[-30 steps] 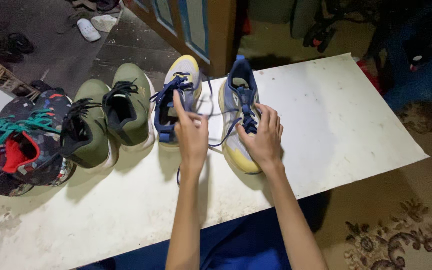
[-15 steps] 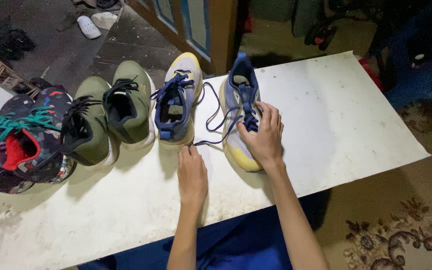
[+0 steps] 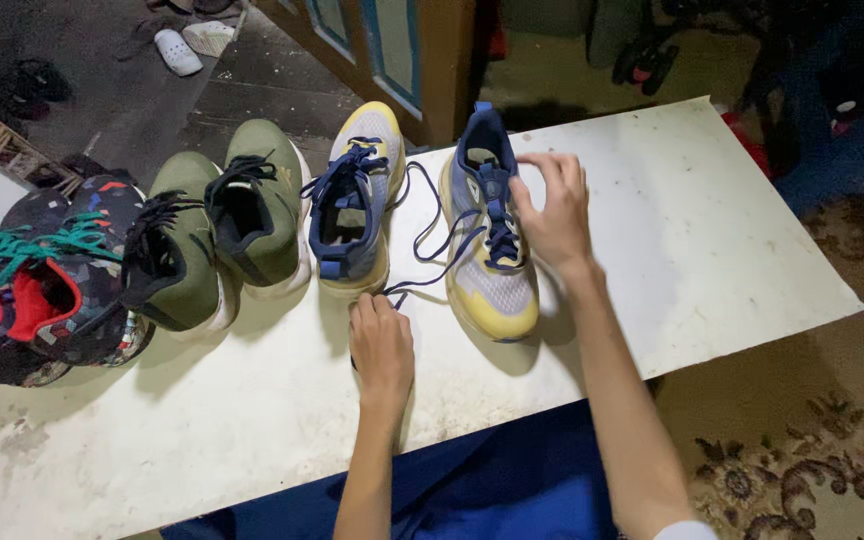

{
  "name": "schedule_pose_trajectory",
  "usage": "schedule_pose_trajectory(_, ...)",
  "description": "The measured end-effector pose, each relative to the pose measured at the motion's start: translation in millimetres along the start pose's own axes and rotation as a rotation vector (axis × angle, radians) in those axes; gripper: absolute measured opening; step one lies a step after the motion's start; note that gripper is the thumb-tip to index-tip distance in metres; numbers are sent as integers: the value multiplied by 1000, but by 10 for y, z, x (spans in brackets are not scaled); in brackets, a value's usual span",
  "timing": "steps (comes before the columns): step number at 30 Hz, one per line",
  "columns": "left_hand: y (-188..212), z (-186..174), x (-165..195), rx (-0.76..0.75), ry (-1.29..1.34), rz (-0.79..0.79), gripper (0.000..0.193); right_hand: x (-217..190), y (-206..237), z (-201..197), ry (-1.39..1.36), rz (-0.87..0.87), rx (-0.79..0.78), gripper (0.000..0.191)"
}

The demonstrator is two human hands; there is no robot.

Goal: The person threads a navy shoelace through the eyelets of a sneaker, pulling the lace ends through the eyelets and tightening the lacing across the shoe's tongue. Several other pairs of sneakers are lined up on the board beside the shoe being laced.

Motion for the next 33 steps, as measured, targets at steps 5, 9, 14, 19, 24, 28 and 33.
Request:
schedule_pose_trajectory(5,-61,-125,100,19,206,-43,10,-4,-437,134,183,6,-426,38)
schedule_pose_trajectory(9,-213,-164,327,4,632,-125,7,54,-551,211,232,45,-572,37)
schedule_pose_trajectory(14,-504,-50,737,-55,789,-60,11,48,-556,201,-96,-96,-487,28)
schedule_pose_trajectory(19,-776,60,940,29,777,91,15,130,-456,217,-253,-49,-455,25)
schedule_pose_trajectory(24,-885,159,941,57,744,141,14,178,-444,224,-326,-32,-467,23)
schedule_pose_trajectory(28,-916,161,948,88,668,214,16,225,-430,257,-434,18,-502,22)
schedule_pose_trajectory(33,-911,156,1004,95,537,295,20,280,-390,275,-537,87,-505,17)
Point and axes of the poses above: each hand's wrist, its own y-axis away from the middle knuckle, its own z-axis out of the palm, x = y × z, the point moved 6 cm from there along -y, towards the middle knuckle, and after that the axes turned 8 degrees about x, right-handed, at the moved point
